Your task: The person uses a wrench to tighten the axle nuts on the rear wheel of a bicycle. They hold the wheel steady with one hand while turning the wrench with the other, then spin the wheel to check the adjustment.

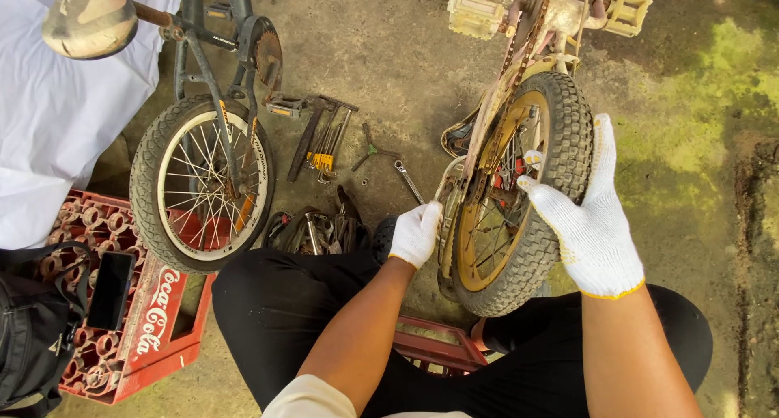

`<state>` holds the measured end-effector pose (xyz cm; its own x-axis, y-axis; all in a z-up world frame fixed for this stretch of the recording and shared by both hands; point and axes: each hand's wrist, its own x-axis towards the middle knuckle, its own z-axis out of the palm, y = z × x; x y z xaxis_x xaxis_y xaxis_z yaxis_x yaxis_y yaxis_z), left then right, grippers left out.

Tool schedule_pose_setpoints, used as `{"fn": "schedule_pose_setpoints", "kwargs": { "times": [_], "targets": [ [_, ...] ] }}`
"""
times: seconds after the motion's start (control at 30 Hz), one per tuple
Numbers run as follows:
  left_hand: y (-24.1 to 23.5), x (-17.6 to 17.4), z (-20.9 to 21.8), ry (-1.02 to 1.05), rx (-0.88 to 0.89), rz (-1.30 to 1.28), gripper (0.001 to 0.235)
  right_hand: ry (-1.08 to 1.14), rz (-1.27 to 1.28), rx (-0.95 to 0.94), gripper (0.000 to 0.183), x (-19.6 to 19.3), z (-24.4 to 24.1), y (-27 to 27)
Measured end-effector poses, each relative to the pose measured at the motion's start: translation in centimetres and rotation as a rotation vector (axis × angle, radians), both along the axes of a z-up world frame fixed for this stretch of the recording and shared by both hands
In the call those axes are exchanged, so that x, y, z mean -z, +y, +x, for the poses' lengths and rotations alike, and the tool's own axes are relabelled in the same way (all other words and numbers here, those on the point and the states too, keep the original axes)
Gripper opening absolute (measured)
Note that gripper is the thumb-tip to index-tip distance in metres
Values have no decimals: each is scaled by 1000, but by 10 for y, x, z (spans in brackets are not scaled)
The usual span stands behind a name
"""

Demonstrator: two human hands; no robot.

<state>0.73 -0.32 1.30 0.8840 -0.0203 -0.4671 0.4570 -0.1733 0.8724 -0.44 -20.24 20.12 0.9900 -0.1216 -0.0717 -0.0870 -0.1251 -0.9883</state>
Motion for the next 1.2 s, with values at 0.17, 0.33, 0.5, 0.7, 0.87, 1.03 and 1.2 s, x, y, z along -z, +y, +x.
{"fn": "schedule_pose_setpoints", "kwargs": {
  "times": [0.17, 0.33, 0.5, 0.7, 0.87, 1.03, 1.2],
  "targets": [
    [-10, -28, -3, 34, 2, 129, 47, 7, 83, 20, 97, -2, -3, 4],
    [-10, -67, -3, 211, -10, 151, 43, -41, 67, 2, 94, 0, -3, 2],
    [-8, -55, 3, 192, 101, 222, 56, 14, -163, 74, 97, -16, -1, 9],
    [-8, -87, 2, 243, 139, 207, 55, 175, -506, 303, 95, -44, -18, 47],
    [-13, -84, 0, 255, 160, 263, 71, -61, -536, 295, 81, -17, -20, 44],
    [-16, -92, -2, 374, 197, 403, 79, -156, -592, 335, 76, -2, -19, 43],
    [-16, -203, -17, 480, 298, 353, 58, -173, -576, 337, 78, -1, -18, 40]
  ]
}}
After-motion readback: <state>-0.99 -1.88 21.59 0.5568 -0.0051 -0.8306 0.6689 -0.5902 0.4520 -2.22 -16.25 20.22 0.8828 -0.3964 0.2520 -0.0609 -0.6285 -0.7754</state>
